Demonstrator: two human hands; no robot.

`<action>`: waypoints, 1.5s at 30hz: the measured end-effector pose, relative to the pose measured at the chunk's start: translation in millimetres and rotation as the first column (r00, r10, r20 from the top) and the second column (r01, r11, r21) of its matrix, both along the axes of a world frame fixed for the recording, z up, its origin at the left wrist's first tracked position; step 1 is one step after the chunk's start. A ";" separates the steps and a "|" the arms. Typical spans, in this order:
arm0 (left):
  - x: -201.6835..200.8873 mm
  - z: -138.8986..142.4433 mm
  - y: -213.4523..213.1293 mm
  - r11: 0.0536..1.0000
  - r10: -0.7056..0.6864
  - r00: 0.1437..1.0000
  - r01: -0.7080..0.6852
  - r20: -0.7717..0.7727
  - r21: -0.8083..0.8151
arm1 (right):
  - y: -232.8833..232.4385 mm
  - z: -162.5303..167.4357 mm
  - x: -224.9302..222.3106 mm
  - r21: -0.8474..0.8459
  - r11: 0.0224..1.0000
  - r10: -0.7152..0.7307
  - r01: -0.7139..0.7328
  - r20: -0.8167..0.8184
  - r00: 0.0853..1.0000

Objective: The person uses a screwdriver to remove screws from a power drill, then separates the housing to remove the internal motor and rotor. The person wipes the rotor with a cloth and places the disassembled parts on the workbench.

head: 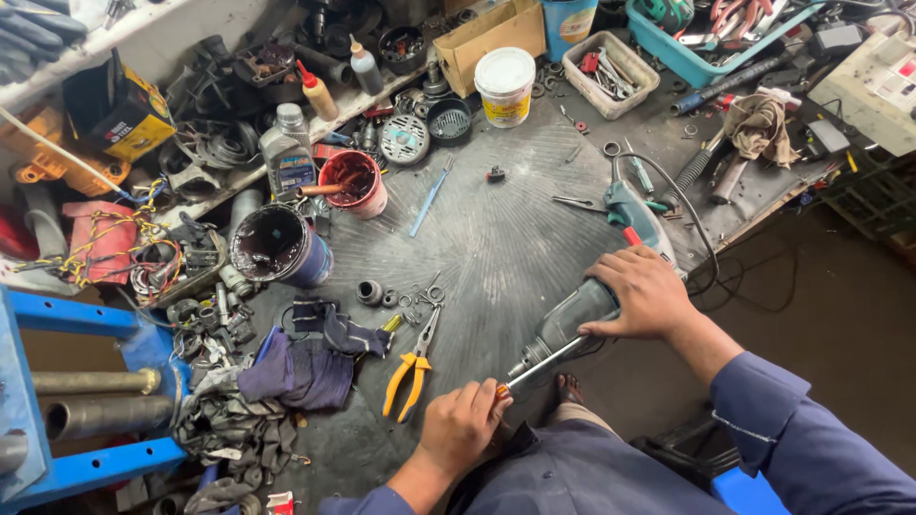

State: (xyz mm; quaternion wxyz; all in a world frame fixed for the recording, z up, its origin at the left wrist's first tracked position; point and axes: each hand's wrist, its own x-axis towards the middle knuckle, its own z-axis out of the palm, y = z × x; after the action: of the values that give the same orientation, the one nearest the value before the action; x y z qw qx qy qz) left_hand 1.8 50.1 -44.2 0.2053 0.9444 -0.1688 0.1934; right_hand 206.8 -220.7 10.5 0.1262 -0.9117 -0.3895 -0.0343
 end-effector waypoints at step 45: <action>-11.9 -6.4 -11.0 0.984 0.094 0.991 -0.106 -0.094 -0.140 | 0.5 13.5 3.8 -0.056 0.993 0.103 -0.107 -0.070 0.992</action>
State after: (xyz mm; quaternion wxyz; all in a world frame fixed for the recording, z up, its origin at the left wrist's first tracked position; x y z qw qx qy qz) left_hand -10.2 39.0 -50.6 0.2705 0.9418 -0.0976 0.1740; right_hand 210.5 -220.3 24.0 0.1134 -0.8941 -0.4331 0.0148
